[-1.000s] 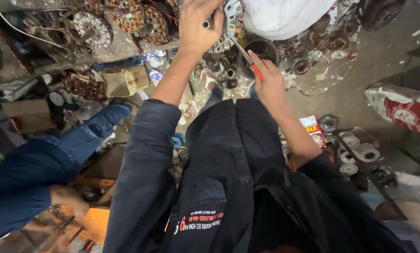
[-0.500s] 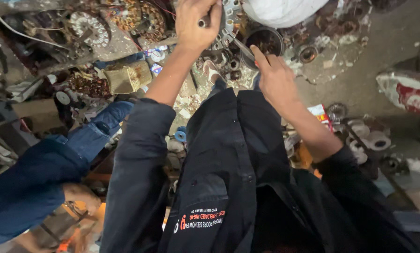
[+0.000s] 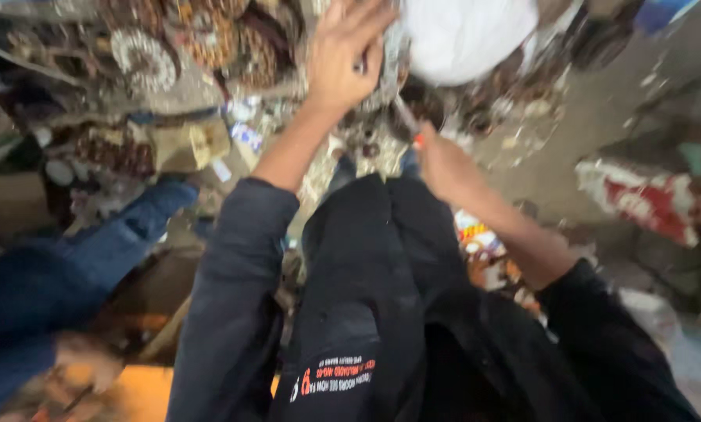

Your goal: The person uses pliers to pull copper coils out of a circular metal stator component. They repeatedly grip the coils and extract them, dropping the pieces into a container below. The task is performed in a cluttered workshop environment.

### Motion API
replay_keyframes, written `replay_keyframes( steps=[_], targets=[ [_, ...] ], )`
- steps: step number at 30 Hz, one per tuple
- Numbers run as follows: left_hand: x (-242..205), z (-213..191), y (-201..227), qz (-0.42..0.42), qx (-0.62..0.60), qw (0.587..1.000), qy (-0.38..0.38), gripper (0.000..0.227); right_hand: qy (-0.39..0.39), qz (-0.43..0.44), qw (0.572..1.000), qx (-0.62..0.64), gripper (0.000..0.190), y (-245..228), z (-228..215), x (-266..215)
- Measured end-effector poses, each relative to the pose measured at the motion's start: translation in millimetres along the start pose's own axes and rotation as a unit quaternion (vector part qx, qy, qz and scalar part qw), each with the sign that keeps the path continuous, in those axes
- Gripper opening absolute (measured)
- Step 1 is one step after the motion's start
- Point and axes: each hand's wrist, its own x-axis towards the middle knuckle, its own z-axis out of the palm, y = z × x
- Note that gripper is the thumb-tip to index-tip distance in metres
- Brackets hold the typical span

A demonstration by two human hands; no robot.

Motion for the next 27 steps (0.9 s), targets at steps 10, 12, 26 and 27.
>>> replay_keyframes(
  steps=[10,12,26,27],
  targets=[
    [-0.3,-3.3,-0.3,0.030,-0.020,0.999,0.021,0.036,-0.221,0.079,0.960,0.154,0.014,25.6,-24.8,24.9],
    [3.7,-8.5,-0.9,0.001,0.000,1.000,0.005,0.036,-0.111,0.034,0.992,0.041,0.016,30.3,-17.3,27.4],
    [3.9,1.2,3.5,-0.009,-0.006,1.000,0.008,0.037,-0.231,0.155,0.960,0.035,0.021,4.5,-63.9,37.7],
    [-0.1,-0.6,5.4,-0.009,0.002,1.000,0.000,0.038,-0.213,0.133,0.967,0.050,0.021,0.5,-56.5,35.2]
  ],
)
